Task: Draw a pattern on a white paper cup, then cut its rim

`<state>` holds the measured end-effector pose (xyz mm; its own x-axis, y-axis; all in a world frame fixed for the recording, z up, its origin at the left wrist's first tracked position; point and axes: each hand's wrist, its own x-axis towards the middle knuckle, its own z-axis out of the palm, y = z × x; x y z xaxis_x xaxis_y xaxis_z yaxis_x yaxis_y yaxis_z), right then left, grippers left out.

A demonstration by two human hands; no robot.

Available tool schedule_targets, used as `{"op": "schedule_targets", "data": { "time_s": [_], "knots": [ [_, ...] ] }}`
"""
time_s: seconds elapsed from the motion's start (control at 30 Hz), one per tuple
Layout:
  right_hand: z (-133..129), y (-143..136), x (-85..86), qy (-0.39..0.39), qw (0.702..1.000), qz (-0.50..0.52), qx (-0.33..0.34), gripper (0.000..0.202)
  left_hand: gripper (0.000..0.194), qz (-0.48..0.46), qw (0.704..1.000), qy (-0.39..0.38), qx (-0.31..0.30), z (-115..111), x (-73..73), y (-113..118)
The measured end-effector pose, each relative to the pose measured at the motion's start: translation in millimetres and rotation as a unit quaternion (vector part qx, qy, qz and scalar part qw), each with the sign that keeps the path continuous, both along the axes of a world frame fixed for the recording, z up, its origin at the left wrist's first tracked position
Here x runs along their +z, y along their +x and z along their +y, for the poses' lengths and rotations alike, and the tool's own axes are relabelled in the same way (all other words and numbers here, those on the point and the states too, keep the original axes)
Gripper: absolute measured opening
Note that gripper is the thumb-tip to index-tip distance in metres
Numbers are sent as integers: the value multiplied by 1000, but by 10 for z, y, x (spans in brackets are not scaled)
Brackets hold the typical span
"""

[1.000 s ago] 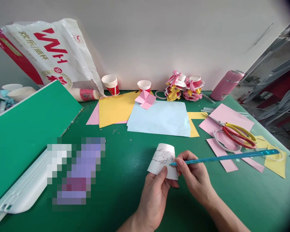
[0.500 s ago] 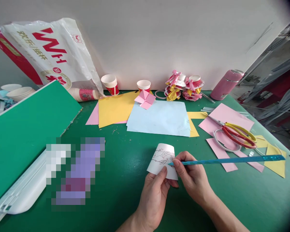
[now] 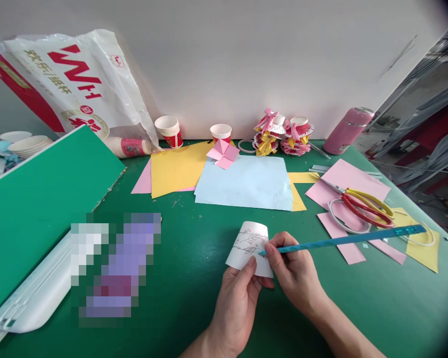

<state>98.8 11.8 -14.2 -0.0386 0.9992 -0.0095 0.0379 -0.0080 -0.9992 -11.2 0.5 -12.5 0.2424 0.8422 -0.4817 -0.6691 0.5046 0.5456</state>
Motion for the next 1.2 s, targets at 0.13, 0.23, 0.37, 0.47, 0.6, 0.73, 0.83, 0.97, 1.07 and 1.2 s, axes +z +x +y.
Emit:
{"op": "schedule_targets", "data": {
  "time_s": [0.13, 0.23, 0.37, 0.47, 0.6, 0.73, 0.83, 0.97, 1.07, 1.2],
  "knots": [
    [-7, 33, 42, 19, 999, -29, -16, 17, 20, 5, 1000, 0, 1, -4, 15, -3],
    [-1, 44, 59, 27, 999, -38, -20, 18, 20, 8, 1000, -2, 1, -1, 26, -2],
    [4, 22, 45, 20, 999, -28, -21, 18, 20, 8, 1000, -3, 0, 4, 16, 0],
    [5, -13, 15, 2, 1000, -10, -12, 19, 20, 1, 1000, 1, 0, 5, 1, -1],
    [17, -22, 2, 3, 1000, -11, -12, 18, 20, -8, 1000, 2, 5, 3, -9, -7],
    [16, 15, 19, 30, 999, -30, -33, 19, 21, -6, 1000, -3, 2, 2, -14, -9],
    [19, 54, 14, 39, 997, -18, -67, 19, 19, -10, 1000, -6, 7, 18, -10, -9],
    [78, 129, -12, 56, 981, 45, -182, 16, 13, -37, 998, -32, 26, 61, 30, -29],
    [127, 173, -21, 52, 968, 68, -234, 19, 12, -76, 993, -84, 19, 83, 86, -52],
    [129, 154, 14, 26, 982, 85, -169, 24, 23, -132, 982, -138, -1, 75, 155, -77]
  ]
}}
